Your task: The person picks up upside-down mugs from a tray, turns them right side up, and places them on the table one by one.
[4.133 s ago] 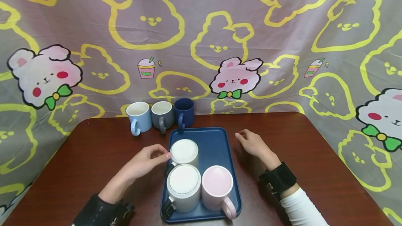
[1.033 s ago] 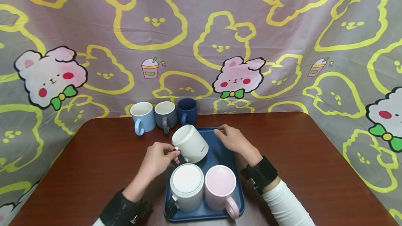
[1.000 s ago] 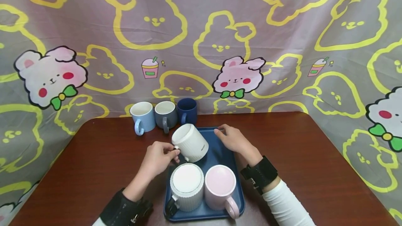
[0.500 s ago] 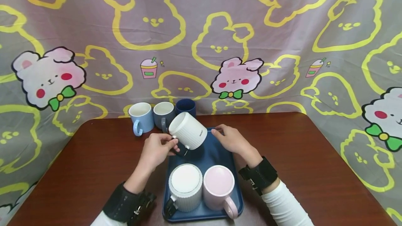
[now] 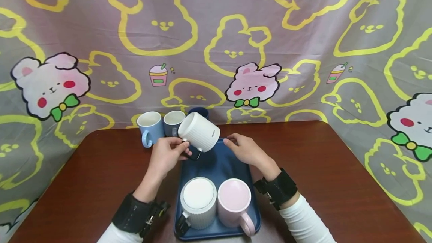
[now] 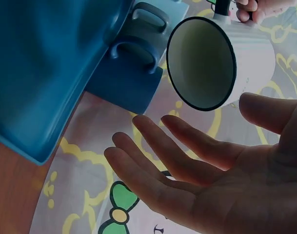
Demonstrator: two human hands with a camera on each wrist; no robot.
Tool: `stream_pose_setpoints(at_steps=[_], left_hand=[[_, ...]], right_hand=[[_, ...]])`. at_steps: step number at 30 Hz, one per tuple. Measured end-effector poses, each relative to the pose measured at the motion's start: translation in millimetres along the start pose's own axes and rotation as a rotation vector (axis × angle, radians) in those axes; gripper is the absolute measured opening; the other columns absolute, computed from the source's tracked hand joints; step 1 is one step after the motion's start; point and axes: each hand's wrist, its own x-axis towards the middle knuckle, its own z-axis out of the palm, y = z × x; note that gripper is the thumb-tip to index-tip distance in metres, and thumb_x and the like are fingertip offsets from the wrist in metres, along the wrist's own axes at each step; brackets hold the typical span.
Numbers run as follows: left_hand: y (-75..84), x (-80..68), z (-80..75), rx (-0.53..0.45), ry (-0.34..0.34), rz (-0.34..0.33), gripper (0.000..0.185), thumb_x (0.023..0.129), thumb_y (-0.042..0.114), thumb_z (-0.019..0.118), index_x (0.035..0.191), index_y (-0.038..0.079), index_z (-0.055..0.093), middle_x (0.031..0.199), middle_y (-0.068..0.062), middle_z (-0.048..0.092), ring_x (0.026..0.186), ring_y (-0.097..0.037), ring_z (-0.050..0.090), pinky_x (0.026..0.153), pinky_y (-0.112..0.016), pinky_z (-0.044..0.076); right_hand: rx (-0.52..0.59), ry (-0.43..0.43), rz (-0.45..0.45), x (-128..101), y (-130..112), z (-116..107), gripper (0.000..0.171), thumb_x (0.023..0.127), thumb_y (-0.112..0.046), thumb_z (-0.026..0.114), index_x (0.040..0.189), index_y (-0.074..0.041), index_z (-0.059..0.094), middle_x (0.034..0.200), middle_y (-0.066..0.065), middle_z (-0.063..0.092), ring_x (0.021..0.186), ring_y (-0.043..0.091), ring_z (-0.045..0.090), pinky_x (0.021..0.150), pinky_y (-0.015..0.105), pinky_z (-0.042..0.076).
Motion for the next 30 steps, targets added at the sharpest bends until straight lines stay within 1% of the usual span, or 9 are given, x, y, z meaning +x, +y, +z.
stream_pose_setpoints(at_steps=[8,14,19,30], left_hand=[[11.7,8.2,-0.8,-0.005,-0.01,0.048,0.019,0.09,0.007,0.063,0.094,-0.011,0.067,0.076,-0.019,0.069,0.066,-0.016,0.068,0.062,-0.029,0.058],[22.0,14.1,-0.2,0.004,0.004,0.069,0.02,0.09,0.008,0.064,0.095,-0.01,0.068,0.078,-0.019,0.069,0.066,-0.015,0.068,0.062,-0.029,0.058],[30.9,16.8,2.1,-0.015,0.011,0.085,0.02,0.09,0.009,0.064,0.093,-0.009,0.069,0.078,-0.019,0.07,0.065,-0.015,0.068,0.061,-0.029,0.058],[50.3,20.8,8.6,-0.042,0.007,0.078,0.02,0.09,0.01,0.064,0.097,-0.008,0.068,0.081,-0.021,0.069,0.067,-0.016,0.068,0.064,-0.031,0.058]], right_hand=[[-0.002,0.005,-0.009,0,-2,-4,0.043,0.097,-0.035,0.051,0.128,-0.006,0.054,0.122,0.012,0.062,0.111,0.027,0.059,0.095,0.046,0.048],[0.007,-0.005,-0.01,1,-4,-6,0.045,0.098,-0.037,0.05,0.13,-0.006,0.053,0.122,0.011,0.061,0.112,0.026,0.058,0.096,0.046,0.047],[0.034,-0.006,-0.007,-1,-8,-11,0.045,0.098,-0.037,0.049,0.131,-0.006,0.053,0.122,0.011,0.062,0.112,0.026,0.059,0.096,0.046,0.048],[0.049,0.029,-0.043,-2,-12,-17,0.048,0.098,-0.037,0.05,0.133,-0.005,0.051,0.125,0.013,0.061,0.112,0.028,0.059,0.095,0.047,0.048]])
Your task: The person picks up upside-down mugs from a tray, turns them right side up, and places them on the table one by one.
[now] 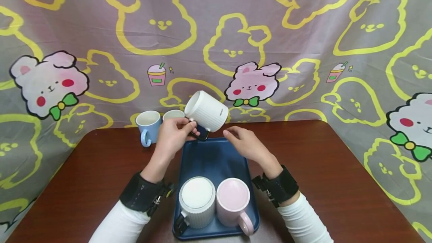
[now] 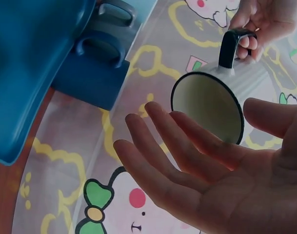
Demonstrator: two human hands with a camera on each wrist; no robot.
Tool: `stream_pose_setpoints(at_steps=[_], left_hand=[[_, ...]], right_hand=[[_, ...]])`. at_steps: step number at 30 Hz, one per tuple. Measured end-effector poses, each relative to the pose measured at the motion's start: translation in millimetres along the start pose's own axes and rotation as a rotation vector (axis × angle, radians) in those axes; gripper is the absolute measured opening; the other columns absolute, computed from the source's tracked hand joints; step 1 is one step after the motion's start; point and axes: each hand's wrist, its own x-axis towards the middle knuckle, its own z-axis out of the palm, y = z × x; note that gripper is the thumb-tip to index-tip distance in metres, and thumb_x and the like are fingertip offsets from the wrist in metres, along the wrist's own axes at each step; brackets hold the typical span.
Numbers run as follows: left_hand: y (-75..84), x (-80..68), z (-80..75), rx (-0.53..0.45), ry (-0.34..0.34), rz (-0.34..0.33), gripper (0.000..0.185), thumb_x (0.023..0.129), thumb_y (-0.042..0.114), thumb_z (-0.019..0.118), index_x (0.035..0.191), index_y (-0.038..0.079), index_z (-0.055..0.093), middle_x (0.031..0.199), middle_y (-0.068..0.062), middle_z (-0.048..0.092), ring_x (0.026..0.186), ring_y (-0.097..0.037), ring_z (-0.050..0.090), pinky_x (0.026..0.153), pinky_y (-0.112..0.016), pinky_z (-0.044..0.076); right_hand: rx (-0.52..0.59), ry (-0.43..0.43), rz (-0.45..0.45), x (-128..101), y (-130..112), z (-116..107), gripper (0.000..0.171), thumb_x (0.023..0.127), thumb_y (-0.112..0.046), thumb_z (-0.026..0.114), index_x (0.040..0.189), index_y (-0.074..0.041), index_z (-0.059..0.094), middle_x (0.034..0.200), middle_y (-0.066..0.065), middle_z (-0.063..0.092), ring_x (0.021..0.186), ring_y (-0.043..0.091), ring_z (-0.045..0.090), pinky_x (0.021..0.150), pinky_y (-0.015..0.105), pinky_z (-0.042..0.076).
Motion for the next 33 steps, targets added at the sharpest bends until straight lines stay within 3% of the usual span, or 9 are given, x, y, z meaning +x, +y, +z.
stream_pose_setpoints(at_steps=[12,25,33], left_hand=[[16.8,5.4,10.0,-0.019,-0.009,0.03,0.022,0.091,0.011,0.063,0.099,-0.009,0.068,0.084,-0.023,0.068,0.068,-0.019,0.068,0.064,-0.03,0.058],[30.3,9.2,20.1,-0.072,-0.016,0.057,0.021,0.091,0.01,0.062,0.1,-0.008,0.068,0.084,-0.02,0.068,0.07,-0.016,0.067,0.065,-0.03,0.058],[36.9,12.4,25.1,-0.115,-0.017,0.052,0.019,0.091,0.009,0.062,0.099,-0.008,0.068,0.083,-0.019,0.067,0.07,-0.015,0.067,0.066,-0.029,0.058]], right_hand=[[0.02,0.02,0.007,0,-8,-5,0.048,0.098,-0.038,0.05,0.132,-0.004,0.052,0.122,0.013,0.062,0.109,0.028,0.06,0.094,0.047,0.049],[0.04,0.058,-0.058,-2,-14,-12,0.038,0.098,-0.037,0.048,0.116,-0.007,0.063,0.107,0.008,0.069,0.101,0.025,0.064,0.089,0.043,0.052],[0.083,0.056,-0.053,-4,-17,-13,0.038,0.098,-0.035,0.049,0.119,-0.006,0.062,0.108,0.008,0.069,0.105,0.027,0.064,0.091,0.043,0.051]])
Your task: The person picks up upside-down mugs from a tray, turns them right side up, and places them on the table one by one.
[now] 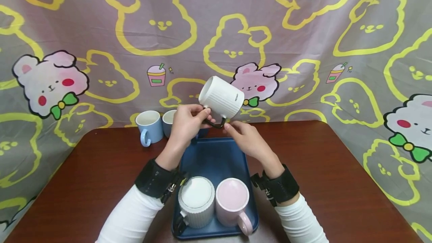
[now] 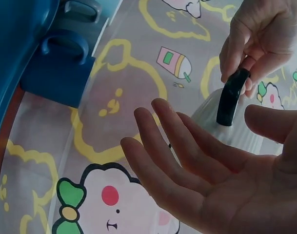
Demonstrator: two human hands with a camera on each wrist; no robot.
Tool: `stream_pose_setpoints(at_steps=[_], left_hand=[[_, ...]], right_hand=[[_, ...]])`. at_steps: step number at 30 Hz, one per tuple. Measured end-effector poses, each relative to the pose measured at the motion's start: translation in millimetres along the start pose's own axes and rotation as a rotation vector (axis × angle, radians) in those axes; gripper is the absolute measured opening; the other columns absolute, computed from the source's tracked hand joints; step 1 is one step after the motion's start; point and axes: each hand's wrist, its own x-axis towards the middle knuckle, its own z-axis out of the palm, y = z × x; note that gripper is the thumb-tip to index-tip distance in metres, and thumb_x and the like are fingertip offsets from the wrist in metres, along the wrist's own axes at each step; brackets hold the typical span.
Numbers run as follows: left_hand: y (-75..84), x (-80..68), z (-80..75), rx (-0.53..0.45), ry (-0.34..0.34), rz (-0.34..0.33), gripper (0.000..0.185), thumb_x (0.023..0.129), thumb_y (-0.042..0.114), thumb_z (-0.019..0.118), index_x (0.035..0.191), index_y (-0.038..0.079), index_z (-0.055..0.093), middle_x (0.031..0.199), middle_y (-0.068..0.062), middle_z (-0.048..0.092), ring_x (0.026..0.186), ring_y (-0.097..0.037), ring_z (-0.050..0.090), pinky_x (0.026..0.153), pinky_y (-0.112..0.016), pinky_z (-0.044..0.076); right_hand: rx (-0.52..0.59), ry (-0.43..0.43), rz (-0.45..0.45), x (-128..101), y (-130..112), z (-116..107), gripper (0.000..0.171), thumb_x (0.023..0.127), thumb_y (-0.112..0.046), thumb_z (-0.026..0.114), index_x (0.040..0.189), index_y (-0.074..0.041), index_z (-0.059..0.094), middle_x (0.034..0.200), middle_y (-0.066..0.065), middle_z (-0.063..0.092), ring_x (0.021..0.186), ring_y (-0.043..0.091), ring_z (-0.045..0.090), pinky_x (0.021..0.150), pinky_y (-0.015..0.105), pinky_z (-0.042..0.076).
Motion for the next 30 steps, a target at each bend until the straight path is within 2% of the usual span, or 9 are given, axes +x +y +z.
stream_pose_setpoints(at_steps=[11,19,24,30], left_hand=[[5.8,1.0,11.0,-0.077,0.008,0.029,0.018,0.091,0.007,0.061,0.096,-0.01,0.068,0.081,-0.02,0.066,0.067,-0.013,0.066,0.065,-0.03,0.058],[6.5,0.9,17.9,-0.145,0.018,0.039,0.018,0.09,0.004,0.061,0.095,-0.012,0.068,0.078,-0.018,0.066,0.065,-0.011,0.065,0.064,-0.029,0.058],[5.0,1.2,21.5,-0.206,0.016,0.038,0.018,0.091,0.003,0.06,0.093,-0.014,0.066,0.075,-0.014,0.065,0.064,-0.011,0.066,0.065,-0.031,0.058],[1.9,1.0,24.4,-0.208,0.027,0.03,0.018,0.092,0.004,0.059,0.093,-0.013,0.067,0.078,-0.017,0.065,0.065,-0.012,0.067,0.066,-0.031,0.058]], right_hand=[[0.085,0.016,0.003,1,-8,0,0.047,0.099,-0.041,0.045,0.125,-0.004,0.058,0.112,0.011,0.069,0.107,0.026,0.065,0.094,0.043,0.05],[0.176,0.056,0.007,4,-10,-1,0.044,0.099,-0.036,0.046,0.124,-0.001,0.058,0.111,0.015,0.069,0.105,0.027,0.066,0.092,0.042,0.051],[0.292,0.082,0.021,5,-12,-3,0.04,0.101,-0.028,0.045,0.123,0.003,0.057,0.111,0.021,0.067,0.103,0.031,0.066,0.089,0.041,0.052],[0.468,0.069,0.05,6,-12,-6,0.037,0.101,-0.021,0.044,0.125,0.005,0.055,0.113,0.023,0.066,0.103,0.032,0.066,0.09,0.038,0.052]])
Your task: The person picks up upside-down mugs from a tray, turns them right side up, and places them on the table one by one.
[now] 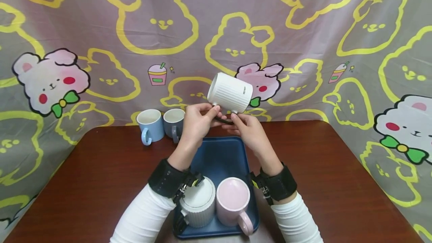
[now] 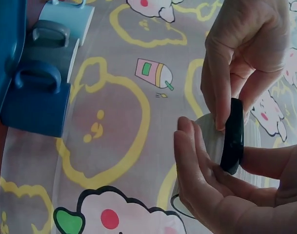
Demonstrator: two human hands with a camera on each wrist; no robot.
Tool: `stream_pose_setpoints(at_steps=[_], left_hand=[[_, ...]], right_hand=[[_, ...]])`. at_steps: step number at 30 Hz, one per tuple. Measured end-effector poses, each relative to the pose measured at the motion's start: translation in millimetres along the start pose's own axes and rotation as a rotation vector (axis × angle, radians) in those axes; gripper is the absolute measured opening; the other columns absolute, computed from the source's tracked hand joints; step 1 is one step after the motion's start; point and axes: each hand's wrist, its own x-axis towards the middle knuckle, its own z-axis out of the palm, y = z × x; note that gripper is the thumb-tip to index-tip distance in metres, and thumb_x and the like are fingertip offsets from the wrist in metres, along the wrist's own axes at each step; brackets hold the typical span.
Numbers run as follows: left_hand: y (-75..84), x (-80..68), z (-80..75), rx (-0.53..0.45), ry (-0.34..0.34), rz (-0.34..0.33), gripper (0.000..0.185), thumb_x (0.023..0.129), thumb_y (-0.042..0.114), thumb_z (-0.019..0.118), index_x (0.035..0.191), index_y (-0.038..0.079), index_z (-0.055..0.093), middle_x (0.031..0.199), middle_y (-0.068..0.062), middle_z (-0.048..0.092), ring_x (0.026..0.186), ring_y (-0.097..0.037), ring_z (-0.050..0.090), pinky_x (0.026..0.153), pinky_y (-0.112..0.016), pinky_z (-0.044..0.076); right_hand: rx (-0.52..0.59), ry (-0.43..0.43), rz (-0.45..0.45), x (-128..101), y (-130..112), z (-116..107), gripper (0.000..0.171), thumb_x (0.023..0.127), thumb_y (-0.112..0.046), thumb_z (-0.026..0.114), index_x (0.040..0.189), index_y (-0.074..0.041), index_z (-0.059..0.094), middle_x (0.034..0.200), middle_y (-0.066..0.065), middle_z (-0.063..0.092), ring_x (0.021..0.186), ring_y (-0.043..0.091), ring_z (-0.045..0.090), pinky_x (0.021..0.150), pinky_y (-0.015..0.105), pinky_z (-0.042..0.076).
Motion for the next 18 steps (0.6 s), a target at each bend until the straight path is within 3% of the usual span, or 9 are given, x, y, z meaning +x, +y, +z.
stream_pose_setpoints(at_steps=[7,11,14,18], left_hand=[[1.4,-0.8,2.5,0.041,0.021,0.012,0.018,0.091,0.006,0.061,0.09,-0.011,0.069,0.079,-0.02,0.066,0.067,-0.013,0.066,0.068,-0.031,0.058],[3.6,-2.0,2.7,0.192,0.059,0.056,0.018,0.09,0.012,0.064,0.09,-0.004,0.073,0.08,-0.017,0.069,0.07,-0.014,0.062,0.066,-0.025,0.054],[4.8,-3.2,2.6,0.318,0.085,0.101,0.018,0.089,0.017,0.066,0.087,0.002,0.075,0.078,-0.012,0.071,0.071,-0.017,0.06,0.058,-0.025,0.044],[5.5,-3.4,3.0,0.4,0.098,0.137,0.018,0.089,0.021,0.067,0.086,0.005,0.075,0.075,-0.009,0.071,0.069,-0.018,0.06,0.056,-0.026,0.041]], right_hand=[[0.073,0.022,0.02,-0.2,-0.5,-2.4,0.036,0.1,-0.021,0.047,0.124,0.003,0.057,0.116,0.021,0.065,0.101,0.028,0.068,0.088,0.036,0.053],[0.112,0.032,0.016,-1.5,-1.3,-3.4,0.037,0.1,-0.02,0.047,0.127,0.003,0.056,0.119,0.021,0.064,0.102,0.028,0.067,0.089,0.036,0.052],[0.15,0.038,0.009,-2.0,-0.7,-4.3,0.038,0.1,-0.02,0.047,0.128,0.003,0.055,0.12,0.021,0.063,0.103,0.027,0.067,0.09,0.036,0.052],[0.228,0.021,-0.003,-1.9,0.3,-5.3,0.038,0.1,-0.02,0.046,0.128,0.005,0.054,0.122,0.024,0.061,0.105,0.027,0.066,0.092,0.036,0.051]])
